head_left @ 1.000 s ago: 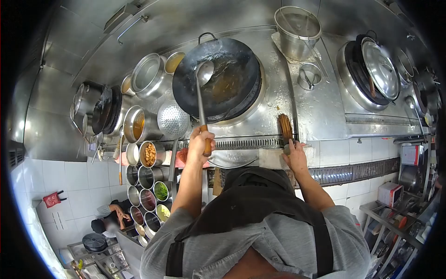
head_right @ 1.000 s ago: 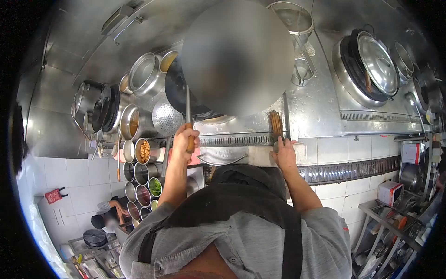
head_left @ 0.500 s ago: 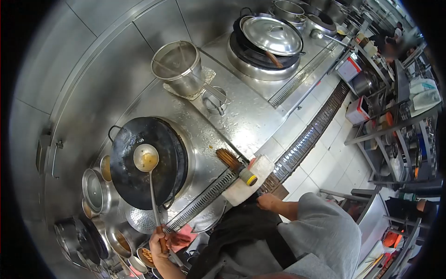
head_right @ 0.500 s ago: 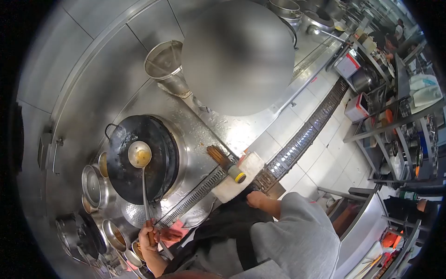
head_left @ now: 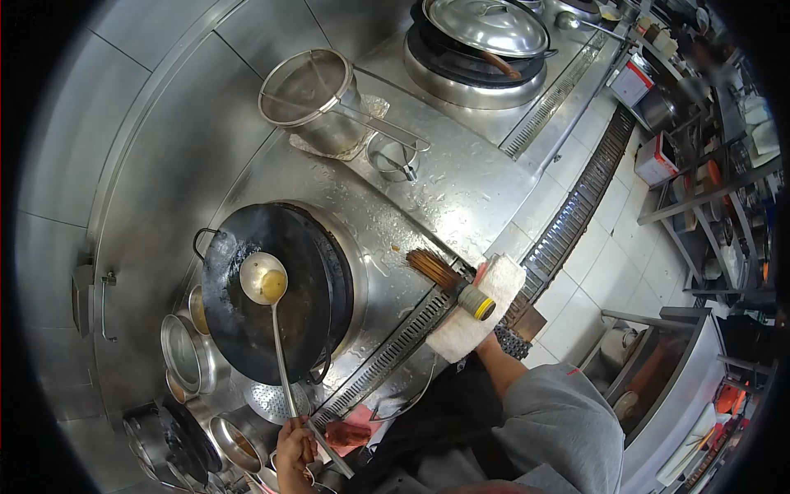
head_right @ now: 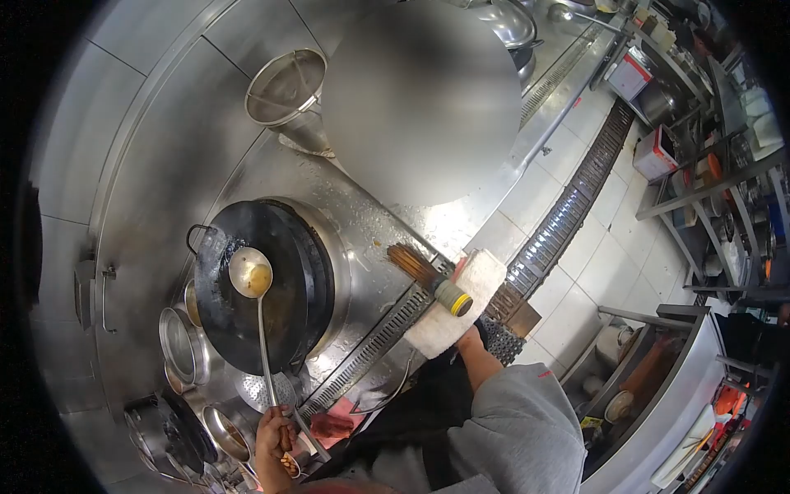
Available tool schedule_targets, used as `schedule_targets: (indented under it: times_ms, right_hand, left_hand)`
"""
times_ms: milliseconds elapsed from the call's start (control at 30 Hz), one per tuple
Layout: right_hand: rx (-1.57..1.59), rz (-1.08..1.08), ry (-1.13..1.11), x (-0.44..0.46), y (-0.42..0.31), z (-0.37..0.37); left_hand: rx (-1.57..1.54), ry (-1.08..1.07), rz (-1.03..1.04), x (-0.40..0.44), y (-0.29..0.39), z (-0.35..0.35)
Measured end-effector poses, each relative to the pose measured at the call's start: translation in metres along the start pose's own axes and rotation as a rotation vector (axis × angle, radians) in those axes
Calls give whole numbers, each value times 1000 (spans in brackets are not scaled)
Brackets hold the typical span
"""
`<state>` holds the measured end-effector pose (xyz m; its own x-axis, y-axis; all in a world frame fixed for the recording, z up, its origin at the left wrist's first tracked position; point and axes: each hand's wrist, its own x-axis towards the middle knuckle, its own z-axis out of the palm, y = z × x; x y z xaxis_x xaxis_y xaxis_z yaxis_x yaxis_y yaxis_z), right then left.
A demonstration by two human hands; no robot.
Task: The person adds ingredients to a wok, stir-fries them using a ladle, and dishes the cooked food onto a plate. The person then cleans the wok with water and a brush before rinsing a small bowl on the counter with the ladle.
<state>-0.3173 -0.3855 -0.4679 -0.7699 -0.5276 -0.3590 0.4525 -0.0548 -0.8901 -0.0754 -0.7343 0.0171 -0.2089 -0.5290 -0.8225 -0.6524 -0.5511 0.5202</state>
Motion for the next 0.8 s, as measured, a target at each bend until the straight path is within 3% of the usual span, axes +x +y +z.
schedule_targets:
  times_ms: [200, 800]
  right_hand:
    - [-455, 5, -25, 9, -43, 7]
    - [-595, 42, -20, -9, -70, 8]
  left_hand:
    - [-2, 15, 37, 3, -9, -3]
    - [31, 14, 23, 4, -14, 4]
